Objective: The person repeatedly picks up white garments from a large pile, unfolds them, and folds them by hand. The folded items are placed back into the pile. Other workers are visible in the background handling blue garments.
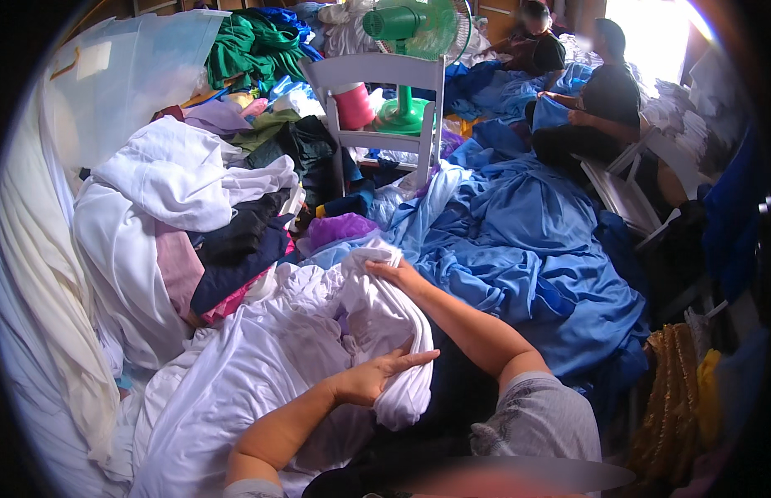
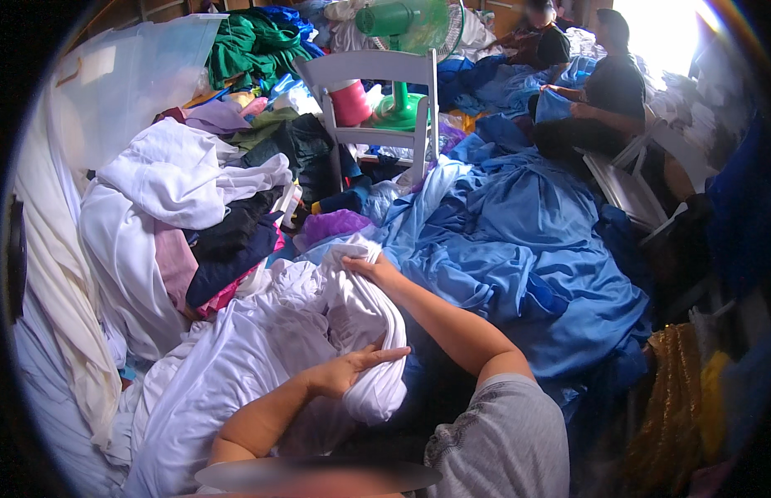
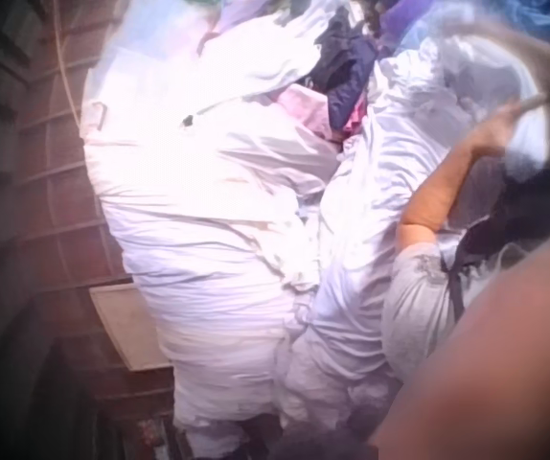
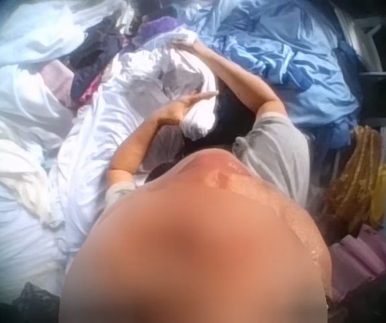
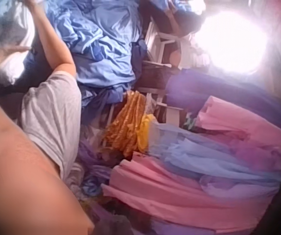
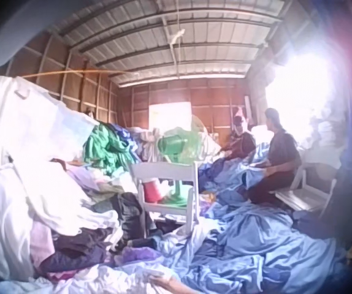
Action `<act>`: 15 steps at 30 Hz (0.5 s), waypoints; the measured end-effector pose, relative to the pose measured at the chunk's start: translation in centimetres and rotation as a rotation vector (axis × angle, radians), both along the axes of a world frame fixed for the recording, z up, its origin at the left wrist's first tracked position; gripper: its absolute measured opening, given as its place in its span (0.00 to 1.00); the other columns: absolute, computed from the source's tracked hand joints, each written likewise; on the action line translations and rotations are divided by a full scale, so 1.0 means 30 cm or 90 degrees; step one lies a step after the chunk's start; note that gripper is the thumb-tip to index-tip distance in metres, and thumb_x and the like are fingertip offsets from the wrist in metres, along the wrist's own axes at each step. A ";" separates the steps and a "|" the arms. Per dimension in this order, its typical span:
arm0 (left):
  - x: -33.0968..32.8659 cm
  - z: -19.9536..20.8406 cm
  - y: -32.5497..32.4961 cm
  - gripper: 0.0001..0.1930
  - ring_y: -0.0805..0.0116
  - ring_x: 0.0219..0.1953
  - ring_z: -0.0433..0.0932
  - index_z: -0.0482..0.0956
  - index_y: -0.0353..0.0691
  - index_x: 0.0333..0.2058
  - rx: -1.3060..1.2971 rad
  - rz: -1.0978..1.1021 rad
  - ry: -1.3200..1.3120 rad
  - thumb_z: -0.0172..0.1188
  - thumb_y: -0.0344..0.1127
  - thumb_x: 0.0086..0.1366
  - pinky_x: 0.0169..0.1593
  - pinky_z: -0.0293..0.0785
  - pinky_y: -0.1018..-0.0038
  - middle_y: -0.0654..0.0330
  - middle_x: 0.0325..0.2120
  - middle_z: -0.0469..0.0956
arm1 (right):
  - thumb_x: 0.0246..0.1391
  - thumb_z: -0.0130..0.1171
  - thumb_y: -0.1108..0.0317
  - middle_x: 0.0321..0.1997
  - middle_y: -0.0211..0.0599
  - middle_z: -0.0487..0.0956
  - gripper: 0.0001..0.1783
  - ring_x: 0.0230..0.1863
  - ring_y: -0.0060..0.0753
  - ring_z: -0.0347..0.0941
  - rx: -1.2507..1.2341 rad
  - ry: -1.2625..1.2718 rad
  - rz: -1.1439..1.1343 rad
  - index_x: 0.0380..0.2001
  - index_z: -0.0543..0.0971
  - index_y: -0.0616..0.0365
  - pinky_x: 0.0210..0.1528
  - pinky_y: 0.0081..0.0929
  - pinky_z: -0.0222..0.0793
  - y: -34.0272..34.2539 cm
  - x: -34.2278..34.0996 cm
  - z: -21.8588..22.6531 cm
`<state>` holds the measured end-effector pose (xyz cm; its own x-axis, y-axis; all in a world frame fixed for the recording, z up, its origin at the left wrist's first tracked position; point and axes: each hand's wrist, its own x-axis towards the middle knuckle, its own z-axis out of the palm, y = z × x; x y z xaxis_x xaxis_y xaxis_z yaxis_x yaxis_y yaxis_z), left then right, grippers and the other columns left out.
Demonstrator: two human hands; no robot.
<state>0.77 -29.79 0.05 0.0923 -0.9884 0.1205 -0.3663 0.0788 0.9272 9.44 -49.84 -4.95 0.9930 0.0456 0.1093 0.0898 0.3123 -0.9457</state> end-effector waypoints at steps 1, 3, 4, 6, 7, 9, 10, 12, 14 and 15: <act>-0.008 0.029 0.000 0.43 0.55 0.65 0.58 0.58 0.49 0.66 0.052 -0.011 0.028 0.66 0.35 0.50 0.66 0.51 0.67 0.47 0.61 0.62 | 0.52 0.62 0.66 0.37 0.32 0.79 0.15 0.38 0.23 0.75 -0.049 -0.065 -0.075 0.42 0.77 0.59 0.41 0.24 0.70 -0.022 -0.009 0.020; -0.015 0.064 -0.010 0.43 0.56 0.65 0.58 0.56 0.50 0.66 0.187 -0.012 0.020 0.62 0.31 0.51 0.65 0.52 0.68 0.47 0.62 0.61 | 0.50 0.62 0.70 0.37 0.30 0.78 0.14 0.37 0.22 0.74 -0.029 -0.141 -0.160 0.41 0.77 0.60 0.39 0.23 0.68 -0.073 -0.035 0.064; -0.017 0.070 -0.016 0.43 0.55 0.64 0.61 0.55 0.51 0.67 0.150 -0.057 0.045 0.61 0.29 0.50 0.65 0.54 0.69 0.47 0.61 0.62 | 0.50 0.62 0.71 0.37 0.30 0.78 0.14 0.36 0.22 0.73 0.036 -0.133 -0.183 0.41 0.77 0.60 0.39 0.23 0.68 -0.100 -0.051 0.085; -0.019 0.060 -0.036 0.44 0.55 0.61 0.66 0.53 0.54 0.67 0.160 -0.122 0.055 0.57 0.25 0.49 0.63 0.57 0.71 0.48 0.60 0.65 | 0.50 0.62 0.70 0.38 0.30 0.77 0.16 0.36 0.22 0.73 0.114 -0.230 -0.241 0.43 0.77 0.60 0.38 0.23 0.67 -0.146 -0.065 0.124; -0.009 0.048 -0.044 0.45 0.55 0.54 0.73 0.52 0.57 0.67 0.252 -0.162 -0.007 0.52 0.22 0.49 0.60 0.63 0.71 0.49 0.58 0.69 | 0.50 0.63 0.66 0.40 0.31 0.77 0.19 0.36 0.22 0.73 0.133 -0.214 -0.223 0.46 0.77 0.60 0.37 0.22 0.67 -0.170 -0.080 0.135; 0.025 0.017 -0.059 0.43 0.55 0.52 0.75 0.53 0.58 0.67 0.372 -0.140 -0.101 0.53 0.24 0.51 0.58 0.66 0.69 0.48 0.55 0.71 | 0.51 0.61 0.56 0.36 0.37 0.79 0.24 0.33 0.27 0.75 0.176 -0.089 -0.184 0.46 0.77 0.63 0.36 0.24 0.70 -0.209 -0.091 0.148; 0.052 0.000 -0.063 0.42 0.56 0.51 0.76 0.54 0.59 0.66 0.394 -0.138 -0.131 0.53 0.24 0.53 0.57 0.68 0.68 0.48 0.54 0.72 | 0.51 0.59 0.52 0.35 0.39 0.79 0.26 0.32 0.28 0.76 0.194 -0.062 -0.139 0.45 0.77 0.65 0.35 0.25 0.71 -0.222 -0.094 0.149; 0.135 -0.022 -0.038 0.32 0.60 0.47 0.78 0.63 0.52 0.63 0.373 -0.066 -0.143 0.58 0.33 0.58 0.52 0.71 0.67 0.50 0.49 0.76 | 0.51 0.55 0.49 0.42 0.50 0.79 0.32 0.35 0.34 0.77 0.242 0.043 0.003 0.50 0.71 0.65 0.38 0.29 0.74 -0.228 -0.100 0.142; 0.225 -0.042 -0.017 0.18 0.65 0.38 0.79 0.80 0.38 0.43 0.313 0.110 -0.053 0.62 0.43 0.58 0.45 0.74 0.70 0.54 0.36 0.81 | 0.52 0.55 0.47 0.43 0.51 0.79 0.34 0.38 0.37 0.77 0.161 0.050 0.091 0.50 0.71 0.67 0.42 0.32 0.74 -0.207 -0.117 0.128; 0.254 -0.053 0.000 0.16 0.69 0.37 0.78 0.81 0.36 0.37 0.320 0.272 0.012 0.63 0.44 0.58 0.43 0.73 0.72 0.57 0.32 0.81 | 0.53 0.55 0.49 0.42 0.48 0.79 0.31 0.38 0.35 0.77 0.164 0.051 0.137 0.48 0.73 0.68 0.43 0.31 0.73 -0.185 -0.133 0.119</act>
<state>8.39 -29.78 -1.55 0.4865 -0.7997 -0.3519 -0.2529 -0.5144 0.8194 5.44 -55.39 -1.37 0.9695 0.2356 0.0671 -0.0749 0.5459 -0.8345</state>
